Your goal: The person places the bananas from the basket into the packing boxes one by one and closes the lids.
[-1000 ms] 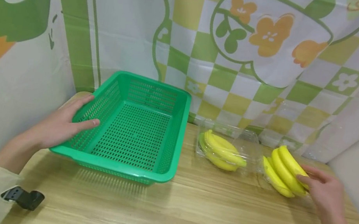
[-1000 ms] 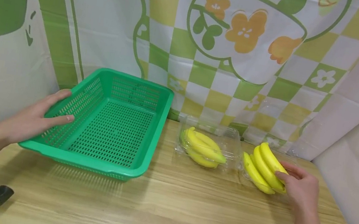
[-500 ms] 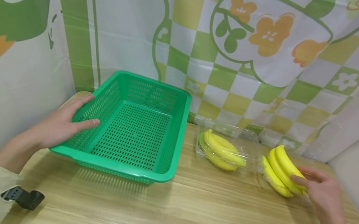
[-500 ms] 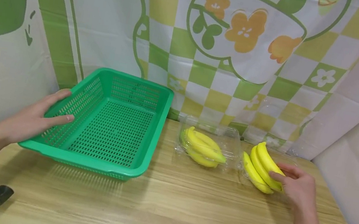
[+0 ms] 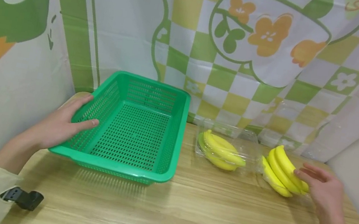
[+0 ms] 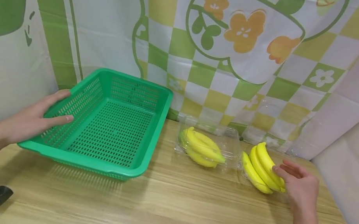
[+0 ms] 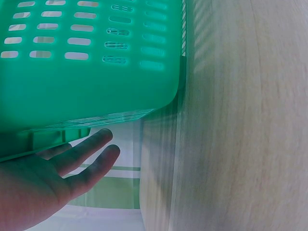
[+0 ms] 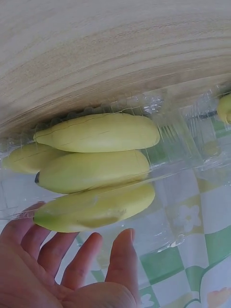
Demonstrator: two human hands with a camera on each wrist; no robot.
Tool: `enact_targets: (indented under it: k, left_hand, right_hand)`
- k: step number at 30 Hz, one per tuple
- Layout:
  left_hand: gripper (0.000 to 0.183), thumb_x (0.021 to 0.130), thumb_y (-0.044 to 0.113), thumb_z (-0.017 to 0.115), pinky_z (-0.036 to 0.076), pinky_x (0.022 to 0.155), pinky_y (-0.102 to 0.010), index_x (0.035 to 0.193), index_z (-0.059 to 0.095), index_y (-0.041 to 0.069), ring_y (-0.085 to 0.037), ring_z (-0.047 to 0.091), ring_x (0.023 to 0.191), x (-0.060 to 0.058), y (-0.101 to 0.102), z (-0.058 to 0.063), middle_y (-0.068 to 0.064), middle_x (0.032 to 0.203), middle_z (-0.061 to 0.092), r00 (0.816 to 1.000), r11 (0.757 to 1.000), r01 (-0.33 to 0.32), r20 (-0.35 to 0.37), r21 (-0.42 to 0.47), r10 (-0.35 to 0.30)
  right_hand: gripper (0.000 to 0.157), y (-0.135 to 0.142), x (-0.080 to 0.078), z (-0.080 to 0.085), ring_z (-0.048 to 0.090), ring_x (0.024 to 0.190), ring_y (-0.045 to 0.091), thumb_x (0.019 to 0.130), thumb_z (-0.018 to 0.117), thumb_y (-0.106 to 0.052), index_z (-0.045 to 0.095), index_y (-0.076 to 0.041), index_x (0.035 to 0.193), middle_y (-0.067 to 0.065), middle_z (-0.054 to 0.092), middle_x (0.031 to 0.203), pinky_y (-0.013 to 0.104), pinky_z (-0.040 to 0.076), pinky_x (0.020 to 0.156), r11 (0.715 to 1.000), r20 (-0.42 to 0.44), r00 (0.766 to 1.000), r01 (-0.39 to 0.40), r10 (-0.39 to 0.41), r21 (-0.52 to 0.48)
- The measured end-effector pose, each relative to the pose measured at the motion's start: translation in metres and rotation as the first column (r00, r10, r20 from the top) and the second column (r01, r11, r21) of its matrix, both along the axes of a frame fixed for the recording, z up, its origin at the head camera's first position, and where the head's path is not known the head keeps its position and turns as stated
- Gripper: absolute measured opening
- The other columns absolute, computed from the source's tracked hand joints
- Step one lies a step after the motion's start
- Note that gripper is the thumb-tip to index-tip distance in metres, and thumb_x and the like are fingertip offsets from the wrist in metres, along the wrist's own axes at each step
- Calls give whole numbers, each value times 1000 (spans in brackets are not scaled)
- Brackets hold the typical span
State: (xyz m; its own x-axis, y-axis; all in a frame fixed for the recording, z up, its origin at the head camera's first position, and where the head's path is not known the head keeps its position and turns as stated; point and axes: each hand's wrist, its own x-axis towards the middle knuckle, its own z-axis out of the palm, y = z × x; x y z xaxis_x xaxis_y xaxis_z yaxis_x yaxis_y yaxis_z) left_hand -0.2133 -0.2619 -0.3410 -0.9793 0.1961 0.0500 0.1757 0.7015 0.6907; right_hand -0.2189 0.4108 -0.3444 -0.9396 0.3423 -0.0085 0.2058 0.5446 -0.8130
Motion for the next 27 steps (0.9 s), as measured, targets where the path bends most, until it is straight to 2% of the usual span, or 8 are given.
enact_targets:
  k: [4,8,14,18,22,27]
  left_hand:
    - [90,110,47,54,17,117,-84,172,0,9,-55,1,163,0,0,0,-22,179,-1,1000,1000,-2,0,-3,2]
    - [90,110,47,54,17,118,-84,172,1,9,-55,1,163,0,0,1,-22,179,0,1000,1000,-4,-3,-13,4]
    - [90,110,47,54,17,118,-84,172,1,8,-56,3,162,1,0,1,-23,179,0,1000,1000,-1,-11,-20,1]
    - [90,110,46,54,18,118,-84,171,2,6,-57,5,161,1,-1,1,-25,178,-1,999,999,1,-37,-42,-3]
    - [91,110,46,56,20,117,-84,171,4,4,-61,10,158,1,0,1,-30,176,1,997,995,-11,-83,-103,3]
    - [89,109,45,57,20,116,-84,170,10,1,-64,16,155,-1,7,10,-36,173,9,990,981,-46,-142,-188,19]
  right_hand:
    - [42,-2,1,1,51,102,-16,94,82,-40,71,-35,135,-44,66,86,7,41,77,999,-33,999,14,-15,-40]
    - [26,-4,1,2,60,91,-18,94,83,-27,78,-35,118,-37,72,85,4,44,74,987,-101,995,0,-16,-160]
    - [18,-9,3,9,65,86,-15,93,84,-22,80,-36,104,-32,75,86,5,48,71,969,-161,987,-16,-25,-245]
    - [18,-12,4,14,67,82,-12,93,84,-20,80,-35,101,-29,77,87,7,51,69,956,-194,981,-31,-27,-291]
    - [19,-13,6,18,68,82,-12,93,85,-20,80,-35,104,-29,77,87,7,50,69,953,-206,978,-36,-28,-302]
    - [20,-9,8,21,67,84,-15,93,85,-24,79,-34,110,-29,78,87,7,49,69,955,-203,978,-23,-40,-297]
